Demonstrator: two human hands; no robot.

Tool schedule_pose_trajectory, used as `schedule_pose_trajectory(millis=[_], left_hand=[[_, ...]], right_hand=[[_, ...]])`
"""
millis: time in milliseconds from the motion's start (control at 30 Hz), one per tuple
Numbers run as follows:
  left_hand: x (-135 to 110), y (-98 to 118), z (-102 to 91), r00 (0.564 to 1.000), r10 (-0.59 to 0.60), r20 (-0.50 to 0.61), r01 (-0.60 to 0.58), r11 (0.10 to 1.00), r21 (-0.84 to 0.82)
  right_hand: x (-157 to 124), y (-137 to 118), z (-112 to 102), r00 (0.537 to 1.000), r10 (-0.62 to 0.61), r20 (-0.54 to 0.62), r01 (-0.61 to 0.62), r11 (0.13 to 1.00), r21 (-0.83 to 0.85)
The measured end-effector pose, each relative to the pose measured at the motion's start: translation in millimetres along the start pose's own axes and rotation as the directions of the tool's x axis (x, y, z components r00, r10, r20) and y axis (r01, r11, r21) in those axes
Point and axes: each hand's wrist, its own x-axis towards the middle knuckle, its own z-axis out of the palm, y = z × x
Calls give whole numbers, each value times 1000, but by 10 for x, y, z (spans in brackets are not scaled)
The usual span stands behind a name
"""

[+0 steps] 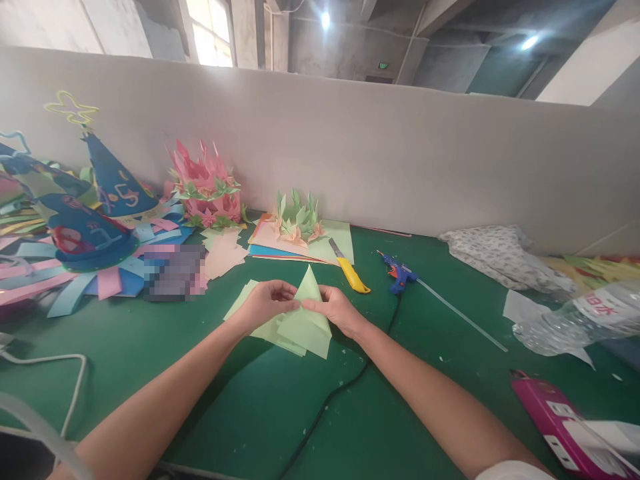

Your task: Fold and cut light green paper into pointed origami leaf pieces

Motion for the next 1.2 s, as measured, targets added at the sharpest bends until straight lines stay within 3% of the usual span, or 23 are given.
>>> schedule_pose_trajectory(millis=[500, 833, 1200], left_hand=[[-6, 9, -2, 1000, 28, -1, -28, 999, 34], [-22, -1, 41, 991, 109, 78, -108, 994, -23], [-30, 3, 13, 991, 56, 122, -73, 987, 142]], right_hand=[[11, 19, -1, 1000, -19, 0, 19, 1000, 23], [38, 38, -4, 1000, 2, -29, 5, 969, 247], [9, -9, 7, 999, 27, -23, -19, 961, 275]])
